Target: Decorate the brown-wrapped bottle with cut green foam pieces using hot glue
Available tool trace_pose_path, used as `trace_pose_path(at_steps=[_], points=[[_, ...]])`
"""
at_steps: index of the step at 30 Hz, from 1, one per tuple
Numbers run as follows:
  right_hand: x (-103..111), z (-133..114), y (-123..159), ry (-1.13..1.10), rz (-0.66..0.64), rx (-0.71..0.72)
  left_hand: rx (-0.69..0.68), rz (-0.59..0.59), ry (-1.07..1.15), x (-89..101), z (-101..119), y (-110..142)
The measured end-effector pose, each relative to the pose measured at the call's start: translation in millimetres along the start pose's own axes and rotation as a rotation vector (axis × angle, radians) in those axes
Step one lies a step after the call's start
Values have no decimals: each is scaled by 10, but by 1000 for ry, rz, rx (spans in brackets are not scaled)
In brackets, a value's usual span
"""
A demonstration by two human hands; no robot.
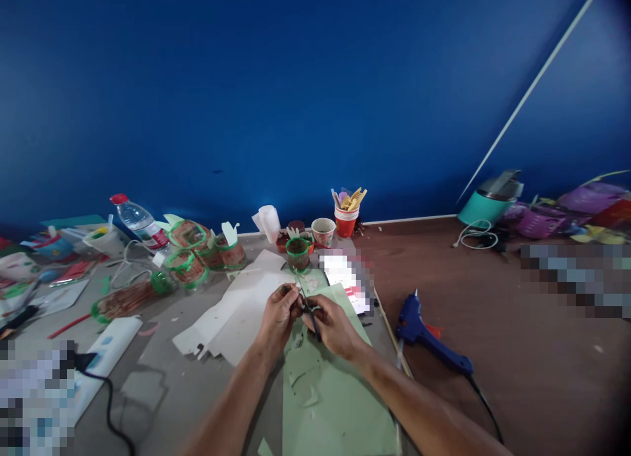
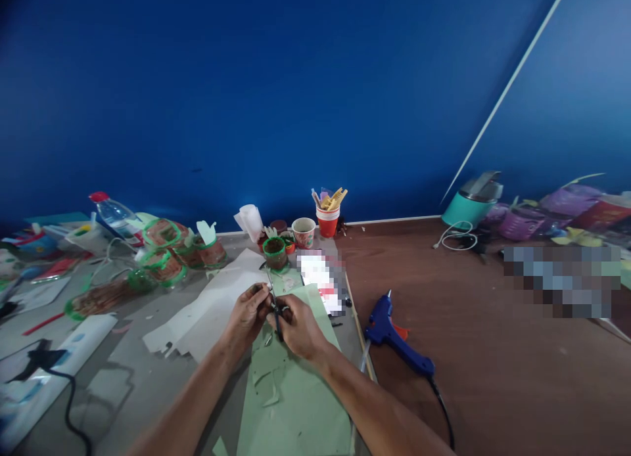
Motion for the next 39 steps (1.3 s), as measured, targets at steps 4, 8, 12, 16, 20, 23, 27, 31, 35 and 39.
trace_pose_path(at_steps=[4, 8, 12, 16, 20, 23, 27, 31, 35, 39], points=[[3, -3, -1, 29, 10, 20, -6, 3, -8, 8, -6, -6], [5, -14, 4, 48, 16, 18, -8, 7, -18, 9, -1, -1], [-14, -14, 4, 7, -8, 3, -4, 8, -28, 3, 10, 9], [-17, 36, -3, -10, -7, -13, 2, 4, -39, -8, 13, 17], [-24, 74, -15, -12, -7, 8, 7, 8, -41, -25, 21, 26], [-18, 78, -17, 0, 2, 27, 13, 12, -35, -39, 30, 30], [-9, 61, -14, 31, 12, 45, 9, 23, -18, -26, 29, 21], [-11, 53, -16, 45, 13, 55, -4, 33, -6, 6, 15, 3], [-14, 65, -19, 51, 11, 61, -9, 40, -5, 7, 26, 7], [-15, 104, -21, 76, 18, 65, -18, 63, -4, 13, 58, 14]])
Point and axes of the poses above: each hand's wrist, its own y-axis away from the middle knuckle, its own x-axis out of the back of the hand, z = x × y, the point moved 8 cm from there along -y, towards the middle knuckle, and after that the axes turned 6 degrees about y, right-handed, at the moved point
